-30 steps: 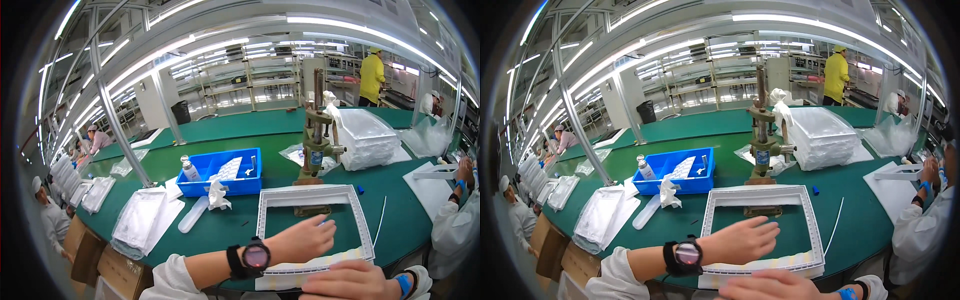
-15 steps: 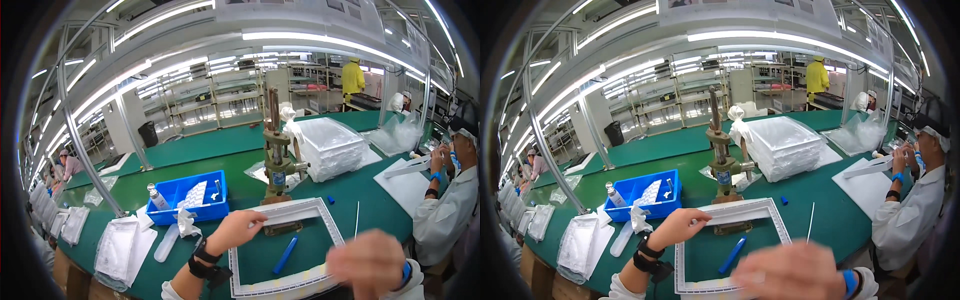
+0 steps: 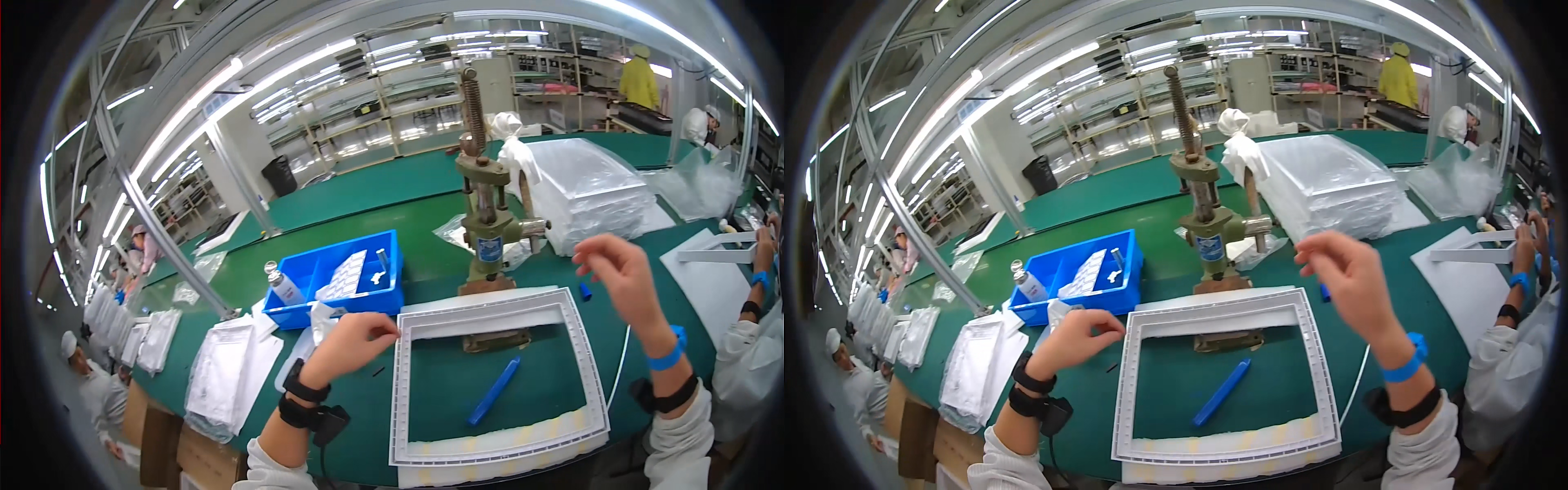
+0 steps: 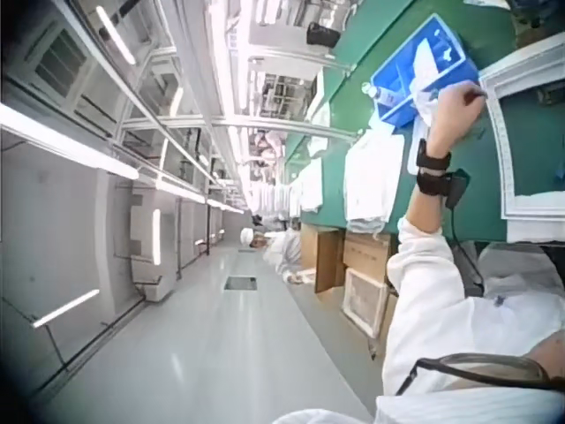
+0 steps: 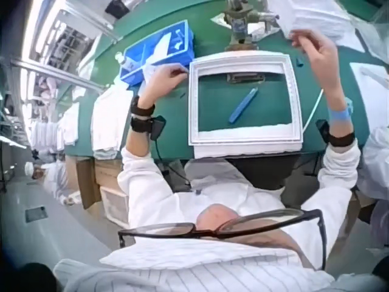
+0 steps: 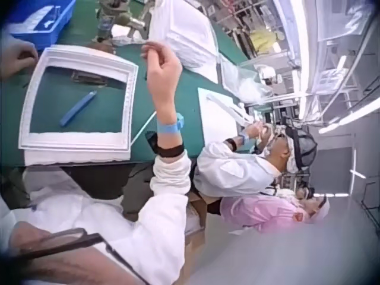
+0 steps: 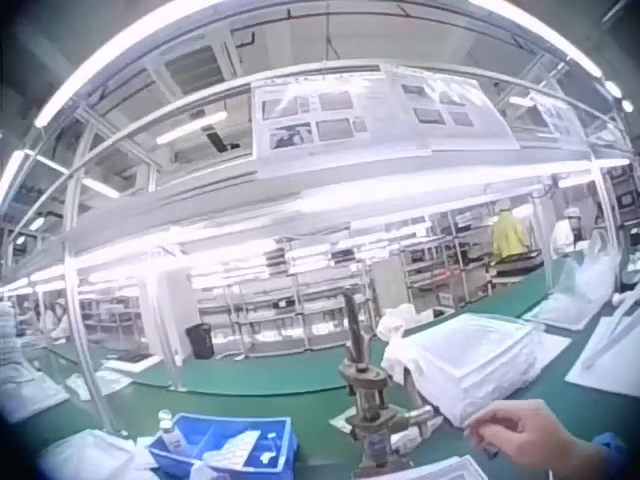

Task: The recorder is assembling a white plastic frame component by inserting small metal pins or screws using a manual press tool.

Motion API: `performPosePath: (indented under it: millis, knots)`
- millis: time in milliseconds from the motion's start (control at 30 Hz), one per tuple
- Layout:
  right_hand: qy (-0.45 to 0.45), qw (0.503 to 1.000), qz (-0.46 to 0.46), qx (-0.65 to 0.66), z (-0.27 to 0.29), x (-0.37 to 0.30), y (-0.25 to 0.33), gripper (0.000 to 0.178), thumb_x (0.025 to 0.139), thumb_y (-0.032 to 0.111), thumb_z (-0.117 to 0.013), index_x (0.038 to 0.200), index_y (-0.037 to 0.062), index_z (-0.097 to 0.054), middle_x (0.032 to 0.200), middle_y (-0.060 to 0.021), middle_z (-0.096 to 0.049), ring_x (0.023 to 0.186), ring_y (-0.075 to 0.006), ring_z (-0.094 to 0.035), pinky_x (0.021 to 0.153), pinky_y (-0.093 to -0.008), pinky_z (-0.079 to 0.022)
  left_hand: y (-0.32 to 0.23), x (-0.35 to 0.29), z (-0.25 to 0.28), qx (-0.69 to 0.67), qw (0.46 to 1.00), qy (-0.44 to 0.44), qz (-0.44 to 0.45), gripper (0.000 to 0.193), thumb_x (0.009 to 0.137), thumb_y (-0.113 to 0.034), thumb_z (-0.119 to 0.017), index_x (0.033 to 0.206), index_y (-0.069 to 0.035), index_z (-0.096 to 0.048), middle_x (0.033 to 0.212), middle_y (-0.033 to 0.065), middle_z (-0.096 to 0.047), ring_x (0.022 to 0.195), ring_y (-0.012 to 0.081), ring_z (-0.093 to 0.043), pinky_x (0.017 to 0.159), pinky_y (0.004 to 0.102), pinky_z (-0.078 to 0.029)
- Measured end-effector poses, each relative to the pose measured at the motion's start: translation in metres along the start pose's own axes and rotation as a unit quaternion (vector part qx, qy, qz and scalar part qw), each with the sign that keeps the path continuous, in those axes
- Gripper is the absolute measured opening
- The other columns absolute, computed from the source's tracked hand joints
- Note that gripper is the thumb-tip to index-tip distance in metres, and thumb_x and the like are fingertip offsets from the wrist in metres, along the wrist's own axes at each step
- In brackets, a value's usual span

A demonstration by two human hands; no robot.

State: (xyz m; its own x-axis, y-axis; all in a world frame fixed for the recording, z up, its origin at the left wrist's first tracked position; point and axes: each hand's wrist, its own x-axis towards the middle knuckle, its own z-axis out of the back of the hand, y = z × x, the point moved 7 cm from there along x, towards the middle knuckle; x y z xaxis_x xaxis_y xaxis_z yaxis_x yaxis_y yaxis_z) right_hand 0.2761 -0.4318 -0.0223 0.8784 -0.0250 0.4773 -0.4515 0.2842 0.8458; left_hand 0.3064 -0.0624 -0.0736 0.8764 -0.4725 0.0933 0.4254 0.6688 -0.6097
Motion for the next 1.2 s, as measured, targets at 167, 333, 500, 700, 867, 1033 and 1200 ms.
performPosePath:
  millis: [167,333,500,700,867,1033,1200]
  knots:
    - [-0.038,0.999,-0.004,0.013,0.012,0.043,0.011,0.023,0.094,0.009,-0.051,0.112,0.0037,-0.064,0.099,-0.0041,-0.069,0.092,-0.0109,-0.064,0.075,-0.0234,-0.047,0.077,-0.04,-0.026,0.065,0.996,-0.019,0.053,0.026,0.081,-0.016,-0.07,0.102,-0.001,-0.07,0.092,0.0145,-0.071,0.086,0.028,-0.069,0.077,0.0352,-0.054]
    - [-0.094,0.993,0.056,0.034,-0.018,0.101,0.018,0.026,0.094,0.009,-0.051,0.117,0.0019,-0.06,0.112,-0.0095,-0.067,0.104,-0.0181,-0.063,0.089,-0.03,-0.049,0.088,-0.061,-0.048,0.17,0.983,-0.062,0.041,0.022,0.077,-0.014,-0.074,0.098,-0.006,-0.071,0.087,0.011,-0.062,0.083,0.0295,-0.063,0.074,0.0387,-0.051]
    - [-0.125,0.988,0.096,0.001,-0.055,0.15,0.032,0.031,0.096,0.016,-0.052,0.123,0.0002,-0.054,0.12,-0.0151,-0.063,0.112,-0.0222,-0.059,0.097,-0.0319,-0.045,0.09,-0.063,-0.045,0.205,0.975,-0.09,0.018,0.015,0.079,-0.012,-0.071,0.093,-0.006,-0.067,0.086,0.0102,-0.064,0.084,0.0306,-0.063,0.075,0.0394,-0.051]
    - [-0.173,0.974,0.061,-0.129,-0.059,0.208,0.008,0.049,0.092,0.035,-0.056,0.127,0.0014,-0.054,0.125,-0.0228,-0.059,0.119,-0.0369,-0.054,0.1,-0.0437,-0.042,0.037,-0.031,0.005,-0.136,0.974,-0.167,0.064,0.016,0.086,-0.005,-0.066,0.101,0.001,-0.065,0.084,0.0062,-0.068,0.078,0.0145,-0.066,0.071,0.0277,-0.052]
    - [-0.192,0.965,0.005,-0.177,-0.058,0.229,-0.012,0.059,0.085,0.036,-0.063,0.132,0.0014,-0.053,0.122,-0.0254,-0.061,0.116,-0.0388,-0.058,0.098,-0.0409,-0.045,-0.021,0.033,-0.024,-0.226,0.971,-0.07,-0.023,0.026,0.084,-0.004,-0.068,0.109,0.003,-0.068,0.095,0.0091,-0.072,0.084,0.0137,-0.067,0.079,0.0266,-0.053]
    - [-0.171,0.97,-0.034,-0.168,-0.046,0.225,-0.026,0.043,0.084,0.024,-0.06,0.122,0.0033,-0.053,0.11,-0.0291,-0.064,0.108,-0.0441,-0.06,0.092,-0.0466,-0.048,-0.01,0.094,-0.072,-0.139,0.986,-0.079,-0.048,0.02,0.08,-0.01,-0.074,0.097,0.001,-0.072,0.085,0.0099,-0.074,0.078,0.0139,-0.068,0.073,0.0283,-0.053]
    - [-0.182,0.973,0.072,-0.12,-0.06,0.198,0.028,0.039,0.085,0.028,-0.06,0.117,0.006,-0.052,0.1,-0.0265,-0.067,0.096,-0.045,-0.063,0.084,-0.0481,-0.05,0.009,0.109,-0.088,-0.203,0.974,-0.102,-0.022,0.022,0.079,-0.013,-0.076,0.095,0.001,-0.072,0.084,0.0096,-0.074,0.076,0.0125,-0.068,0.071,0.0266,-0.052]
